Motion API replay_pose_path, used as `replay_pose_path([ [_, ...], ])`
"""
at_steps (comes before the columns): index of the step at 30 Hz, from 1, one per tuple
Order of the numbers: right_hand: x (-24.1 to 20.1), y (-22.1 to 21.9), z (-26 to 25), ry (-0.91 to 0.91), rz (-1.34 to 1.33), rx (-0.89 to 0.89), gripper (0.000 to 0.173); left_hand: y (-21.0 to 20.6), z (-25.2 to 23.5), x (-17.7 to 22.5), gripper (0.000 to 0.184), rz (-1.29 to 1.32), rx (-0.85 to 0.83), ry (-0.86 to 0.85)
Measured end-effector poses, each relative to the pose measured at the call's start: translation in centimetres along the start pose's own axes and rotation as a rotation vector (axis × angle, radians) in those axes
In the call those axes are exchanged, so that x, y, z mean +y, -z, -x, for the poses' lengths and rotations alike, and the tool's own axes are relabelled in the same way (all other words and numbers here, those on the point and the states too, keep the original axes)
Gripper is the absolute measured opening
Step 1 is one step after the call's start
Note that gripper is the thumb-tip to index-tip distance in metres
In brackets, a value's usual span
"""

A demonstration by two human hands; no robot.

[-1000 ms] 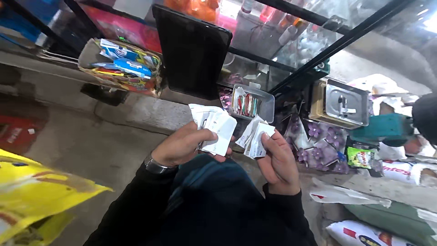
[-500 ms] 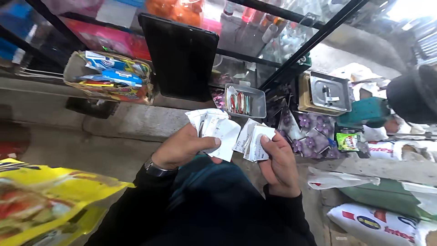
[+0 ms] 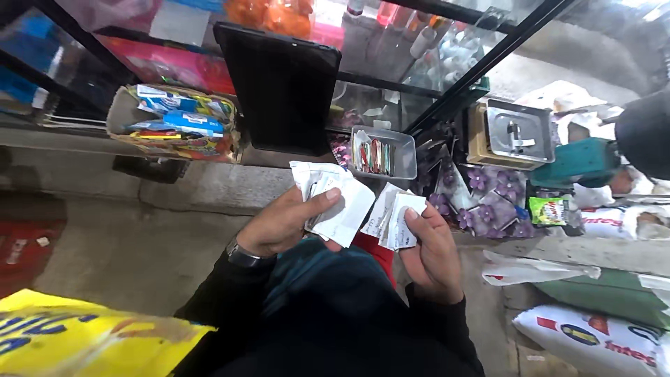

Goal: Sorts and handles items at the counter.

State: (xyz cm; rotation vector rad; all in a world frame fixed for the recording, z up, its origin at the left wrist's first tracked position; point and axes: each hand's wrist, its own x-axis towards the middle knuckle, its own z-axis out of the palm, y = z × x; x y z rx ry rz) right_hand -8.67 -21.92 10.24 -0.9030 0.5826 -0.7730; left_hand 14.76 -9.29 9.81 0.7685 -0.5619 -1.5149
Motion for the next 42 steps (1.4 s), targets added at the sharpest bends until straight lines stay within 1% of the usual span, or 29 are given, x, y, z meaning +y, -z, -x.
replay_pose_path([
  [3, -0.4, 0.5, -1.0, 0.014, 0.001, -0.014, 0.022, 0.0, -0.8, 0.4, 0.034, 0.038, -0.027, 0.022],
  [8, -1.8, 0.7, -2.6, 0.001, 0.044, -0.062, 0.023, 0.0, -1.7, 0.7, 0.026, 0.099, -0.018, 0.002],
  [11, -2.3, 0.5, -3.2, 0.007, 0.036, -0.084, 0.021, 0.4, -1.8, 0.5, 0.027, 0.096, -0.030, -0.019],
  [15, -1.8, 0.2, -4.0, -0.075, 0.013, -0.131, 0.023, 0.6, -1.4, 0.1, 0.036, 0.031, 0.018, -0.085],
  [20, -0.9, -0.4, -4.7, -0.163, 0.018, -0.217, 0.024, 1.3, -0.4, -0.1, 0.037, -0.007, 0.033, -0.131],
  [23, -0.8, -0.7, -5.3, -0.146, 0.048, -0.231, 0.023, 1.3, 0.2, 0.1, 0.036, 0.001, 0.044, -0.164],
  [27, -0.8, -1.3, -5.7, -0.083, 0.212, -0.251, 0.025, 0.5, 0.4, 0.0, 0.037, -0.062, 0.044, -0.214],
  [30, -0.6, -1.7, -5.5, -0.064, 0.252, -0.303, 0.029, 0.2, 0.4, -0.3, 0.039, -0.114, 0.097, -0.231],
  [32, -0.5, -1.6, -5.3, -0.068, 0.238, -0.307, 0.027, 0.4, 0.8, -0.2, 0.038, -0.147, 0.140, -0.225],
  [35, -0.7, -0.8, -5.2, -0.080, 0.193, -0.277, 0.026, 1.0, 1.8, 0.9, 0.034, -0.225, 0.155, -0.199],
  [39, -1.2, 0.3, -4.3, -0.119, 0.024, -0.294, 0.026, 1.1, 3.1, 3.8, 0.033, -0.341, 0.098, -0.141],
  [42, -1.3, 1.1, -3.6, -0.150, -0.051, -0.338, 0.027, 1.1, 3.3, 5.6, 0.032, -0.368, 0.009, -0.101],
])
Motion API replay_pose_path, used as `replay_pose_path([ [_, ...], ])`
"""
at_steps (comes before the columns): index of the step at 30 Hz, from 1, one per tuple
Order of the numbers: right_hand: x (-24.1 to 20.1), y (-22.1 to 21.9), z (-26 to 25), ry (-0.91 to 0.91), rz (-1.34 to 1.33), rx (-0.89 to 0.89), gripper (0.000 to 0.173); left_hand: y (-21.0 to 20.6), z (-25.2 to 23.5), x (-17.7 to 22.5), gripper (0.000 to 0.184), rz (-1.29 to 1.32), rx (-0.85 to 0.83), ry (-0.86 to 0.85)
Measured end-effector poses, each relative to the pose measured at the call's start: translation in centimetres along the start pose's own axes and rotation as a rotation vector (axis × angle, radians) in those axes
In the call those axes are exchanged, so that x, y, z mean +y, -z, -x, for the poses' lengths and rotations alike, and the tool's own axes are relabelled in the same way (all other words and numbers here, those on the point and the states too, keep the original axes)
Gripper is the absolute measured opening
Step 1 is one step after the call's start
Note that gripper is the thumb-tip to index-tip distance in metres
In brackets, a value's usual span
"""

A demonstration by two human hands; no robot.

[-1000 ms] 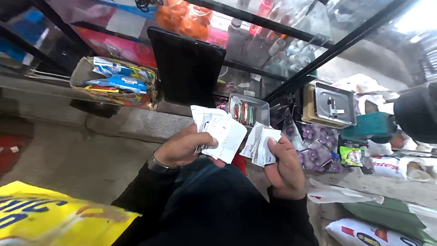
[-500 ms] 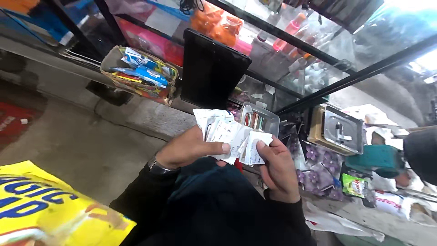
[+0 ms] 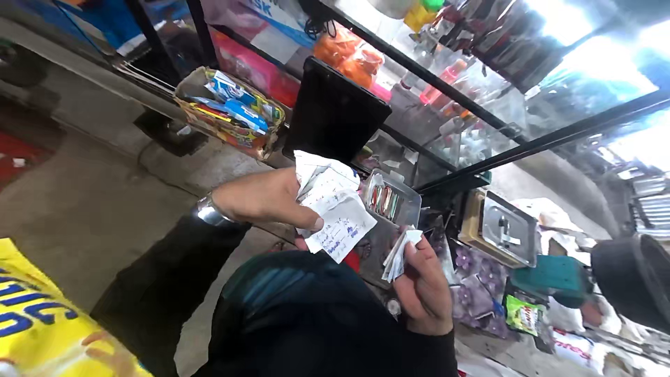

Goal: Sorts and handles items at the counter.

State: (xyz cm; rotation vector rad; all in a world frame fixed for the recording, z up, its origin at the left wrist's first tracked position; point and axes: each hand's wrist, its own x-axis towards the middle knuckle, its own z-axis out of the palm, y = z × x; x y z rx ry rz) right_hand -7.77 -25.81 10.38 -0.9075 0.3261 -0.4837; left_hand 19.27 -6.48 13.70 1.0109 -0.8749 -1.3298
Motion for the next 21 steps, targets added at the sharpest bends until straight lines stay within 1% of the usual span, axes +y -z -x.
replay_pose_path([
  [3, 0.4, 0.5, 0.6, -0.042, -0.060, -0.060, 0.031, 0.6, -0.6, 1.8, 0.032, -0.103, -0.099, 0.023],
  [4, 0.6, 0.5, 0.8, -0.057, -0.085, -0.085, 0.032, 0.4, -0.5, 2.1, 0.032, -0.115, -0.100, 0.033],
  [6, 0.9, 0.4, 1.2, -0.091, -0.131, -0.114, 0.031, -0.6, -0.3, 2.5, 0.031, -0.129, -0.032, 0.065],
  [7, 1.0, 0.2, 1.4, -0.113, -0.153, -0.118, 0.031, -0.8, -0.2, 2.7, 0.031, -0.144, -0.029, 0.072],
  [9, 1.2, 0.0, 1.6, -0.163, -0.201, -0.131, 0.032, -0.4, -0.3, 3.3, 0.028, -0.200, -0.068, 0.090],
  [13, 1.4, -0.2, 1.9, -0.286, -0.325, -0.138, 0.033, -0.3, -0.3, 3.6, 0.025, -0.254, -0.085, 0.099],
  [16, 1.5, -0.6, 2.0, -0.325, -0.353, -0.147, 0.042, -0.2, -0.2, 3.3, 0.029, -0.221, -0.114, 0.083],
  [19, 1.8, -0.9, 2.0, -0.325, -0.344, -0.136, 0.053, -0.7, 0.3, 2.9, 0.023, -0.250, -0.039, 0.121],
  [21, 1.9, -1.0, 2.0, -0.316, -0.310, -0.132, 0.056, -0.7, 0.5, 2.5, 0.024, -0.218, -0.043, 0.116],
])
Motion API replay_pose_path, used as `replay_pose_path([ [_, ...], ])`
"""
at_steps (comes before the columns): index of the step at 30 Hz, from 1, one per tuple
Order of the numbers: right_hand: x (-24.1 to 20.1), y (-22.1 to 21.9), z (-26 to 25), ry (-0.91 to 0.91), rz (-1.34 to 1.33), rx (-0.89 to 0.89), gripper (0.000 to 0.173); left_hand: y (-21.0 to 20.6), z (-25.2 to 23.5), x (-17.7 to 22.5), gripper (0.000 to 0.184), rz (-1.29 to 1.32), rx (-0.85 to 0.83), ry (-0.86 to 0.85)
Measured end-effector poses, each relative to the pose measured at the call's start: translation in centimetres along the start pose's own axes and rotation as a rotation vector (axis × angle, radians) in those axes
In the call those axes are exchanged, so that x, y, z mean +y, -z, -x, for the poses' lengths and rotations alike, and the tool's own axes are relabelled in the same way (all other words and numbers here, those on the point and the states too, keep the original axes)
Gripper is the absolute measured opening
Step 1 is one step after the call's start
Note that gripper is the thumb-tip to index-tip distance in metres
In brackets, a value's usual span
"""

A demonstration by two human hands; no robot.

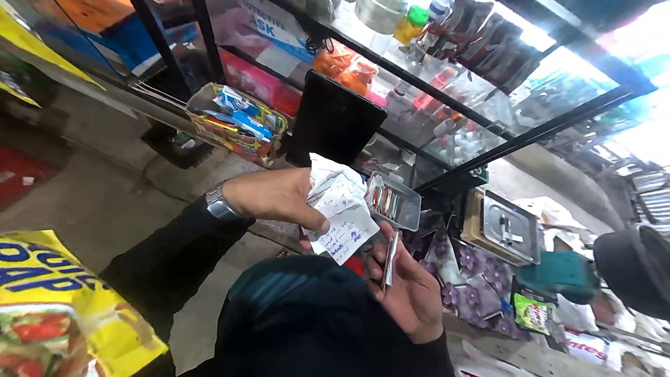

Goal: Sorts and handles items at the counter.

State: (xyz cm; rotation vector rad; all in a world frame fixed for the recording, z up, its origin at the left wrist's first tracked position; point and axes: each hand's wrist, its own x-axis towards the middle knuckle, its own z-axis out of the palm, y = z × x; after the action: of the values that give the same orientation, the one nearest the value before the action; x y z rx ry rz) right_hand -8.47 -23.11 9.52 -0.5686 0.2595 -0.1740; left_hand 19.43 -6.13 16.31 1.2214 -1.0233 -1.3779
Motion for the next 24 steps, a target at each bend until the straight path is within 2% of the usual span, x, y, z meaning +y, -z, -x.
replay_pose_path([
  [2, 0.2, 0.0, 0.0, 0.011, 0.019, 0.016, 0.056, 0.5, 0.0, 0.1, 0.027, -0.016, -0.032, -0.012],
  [6, 0.6, 0.0, 0.1, 0.028, 0.043, 0.037, 0.045, 0.4, 0.0, 0.3, 0.028, -0.031, -0.003, 0.004],
  [7, 0.7, -0.1, 0.0, 0.035, 0.055, 0.034, 0.049, 0.3, 0.0, 0.3, 0.029, -0.010, -0.001, 0.014],
  [10, 0.8, -0.1, -0.2, 0.050, 0.105, 0.025, 0.077, 0.4, 0.1, -1.5, 0.023, 0.039, 0.015, 0.029],
  [11, 0.9, -0.1, -0.2, 0.053, 0.109, 0.023, 0.078, 0.4, 0.1, -1.9, 0.022, 0.036, 0.023, 0.028],
  [14, 1.2, -0.2, -0.1, 0.076, 0.124, 0.061, 0.053, 0.3, 0.0, -1.4, 0.022, 0.028, 0.051, 0.050],
  [15, 1.3, -0.2, -0.1, 0.085, 0.149, 0.066, 0.050, 0.2, 0.0, -1.2, 0.026, 0.030, 0.050, 0.041],
  [18, 1.7, -0.1, -0.1, 0.127, 0.242, 0.069, 0.054, 0.4, -0.2, -1.1, 0.029, 0.051, 0.039, 0.024],
  [22, 2.2, -0.3, 0.6, 0.133, 0.400, 0.048, 0.040, 0.5, -0.8, -2.6, 0.023, 0.084, 0.018, -0.024],
  [24, 2.3, -0.5, 1.4, 0.145, 0.520, 0.009, 0.038, -0.4, -1.7, -4.3, 0.030, 0.125, 0.031, -0.055],
])
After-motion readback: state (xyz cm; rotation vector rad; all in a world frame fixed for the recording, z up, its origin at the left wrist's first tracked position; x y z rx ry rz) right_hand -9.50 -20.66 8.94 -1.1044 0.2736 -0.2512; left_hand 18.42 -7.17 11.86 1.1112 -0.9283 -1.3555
